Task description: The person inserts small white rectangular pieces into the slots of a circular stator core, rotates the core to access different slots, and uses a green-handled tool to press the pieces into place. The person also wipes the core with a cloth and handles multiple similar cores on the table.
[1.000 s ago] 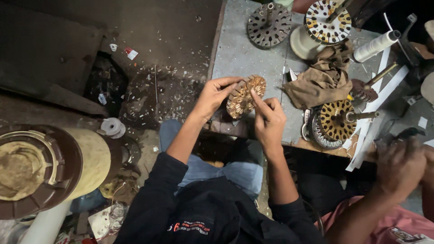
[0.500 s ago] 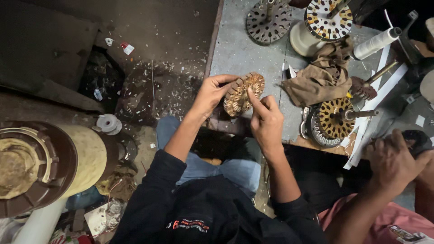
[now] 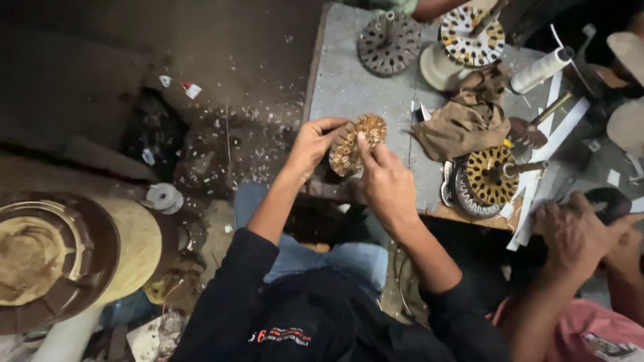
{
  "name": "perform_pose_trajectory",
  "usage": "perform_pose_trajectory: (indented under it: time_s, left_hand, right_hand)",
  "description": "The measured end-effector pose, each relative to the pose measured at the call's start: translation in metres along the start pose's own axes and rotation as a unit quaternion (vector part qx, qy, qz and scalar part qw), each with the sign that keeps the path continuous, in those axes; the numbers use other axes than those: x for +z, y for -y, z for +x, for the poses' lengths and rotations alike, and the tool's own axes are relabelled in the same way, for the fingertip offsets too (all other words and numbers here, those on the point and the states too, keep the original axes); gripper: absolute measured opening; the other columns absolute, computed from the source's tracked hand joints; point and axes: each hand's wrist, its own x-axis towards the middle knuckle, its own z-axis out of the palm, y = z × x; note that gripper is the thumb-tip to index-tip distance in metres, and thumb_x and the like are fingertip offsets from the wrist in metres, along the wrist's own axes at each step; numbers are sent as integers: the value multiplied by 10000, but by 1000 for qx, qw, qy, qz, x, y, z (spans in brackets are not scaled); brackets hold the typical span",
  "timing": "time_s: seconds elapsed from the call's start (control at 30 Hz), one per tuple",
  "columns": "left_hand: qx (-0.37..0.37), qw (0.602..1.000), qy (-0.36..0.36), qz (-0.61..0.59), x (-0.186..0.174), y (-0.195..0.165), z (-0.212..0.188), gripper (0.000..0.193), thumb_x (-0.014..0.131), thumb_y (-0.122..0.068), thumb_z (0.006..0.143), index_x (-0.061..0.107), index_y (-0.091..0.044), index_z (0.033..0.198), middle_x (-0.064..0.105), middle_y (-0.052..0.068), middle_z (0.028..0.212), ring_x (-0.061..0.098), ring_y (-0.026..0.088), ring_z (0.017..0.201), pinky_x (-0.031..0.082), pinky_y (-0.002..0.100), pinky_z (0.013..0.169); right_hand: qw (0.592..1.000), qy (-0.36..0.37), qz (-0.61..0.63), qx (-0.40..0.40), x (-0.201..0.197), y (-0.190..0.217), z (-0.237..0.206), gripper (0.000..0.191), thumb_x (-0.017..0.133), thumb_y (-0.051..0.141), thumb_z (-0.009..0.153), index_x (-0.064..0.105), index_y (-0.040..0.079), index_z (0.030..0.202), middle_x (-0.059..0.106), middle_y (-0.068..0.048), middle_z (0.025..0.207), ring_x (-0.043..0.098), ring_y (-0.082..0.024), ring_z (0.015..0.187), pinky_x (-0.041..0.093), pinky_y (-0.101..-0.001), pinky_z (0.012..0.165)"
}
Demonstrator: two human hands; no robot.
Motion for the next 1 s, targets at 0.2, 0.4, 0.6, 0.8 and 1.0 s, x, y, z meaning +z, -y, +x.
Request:
perform_pose_trajectory:
  time_s: [0.2,0.4,0.6,0.8,1.0]
  left_hand:
    - [-7,999,15,-30,-1,-8,-8,301,719,-134,986,714,73,1204,763,111,1102,716,137,954,587,281,855]
    - [-9,999,8,-48,8,-13,-6,306,720,-141,973,711,69,1195,765,100,1093,717,135,939,586,278,840]
    - [-3,999,-1,-36,9,-13,-5,287,721,-122,971,715,77,1179,769,101,1084,714,134,936,580,272,843]
    - [6,1000,16,-13,6,-16,-6,280,704,-124,990,716,67,1194,759,94,1107,707,119,963,571,259,868]
    - [-13,999,24,-30,7,-17,-4,277,697,-122,983,707,55,1197,758,92,1105,708,125,961,579,260,858]
  right_hand:
    - [984,86,-131,-88,-1,-1,0,694,668,71,804,526,-73,1468,581,-138,988,637,-297,812,568,-386,571]
    - [998,52,-13,-24,-17,-15,0,497,646,23,865,680,94,1356,614,-153,903,642,-344,680,539,-443,598]
    - [949,-163,229,143,-4,-5,-2,231,789,80,912,745,3,1126,713,-150,919,688,-289,764,531,-362,702]
    - [934,-208,256,141,26,3,19,174,822,86,884,786,38,1047,731,-127,946,724,-238,836,557,-338,762]
    - [927,-241,243,152,29,11,18,133,809,85,904,769,18,1012,721,-140,944,709,-261,832,545,-341,746]
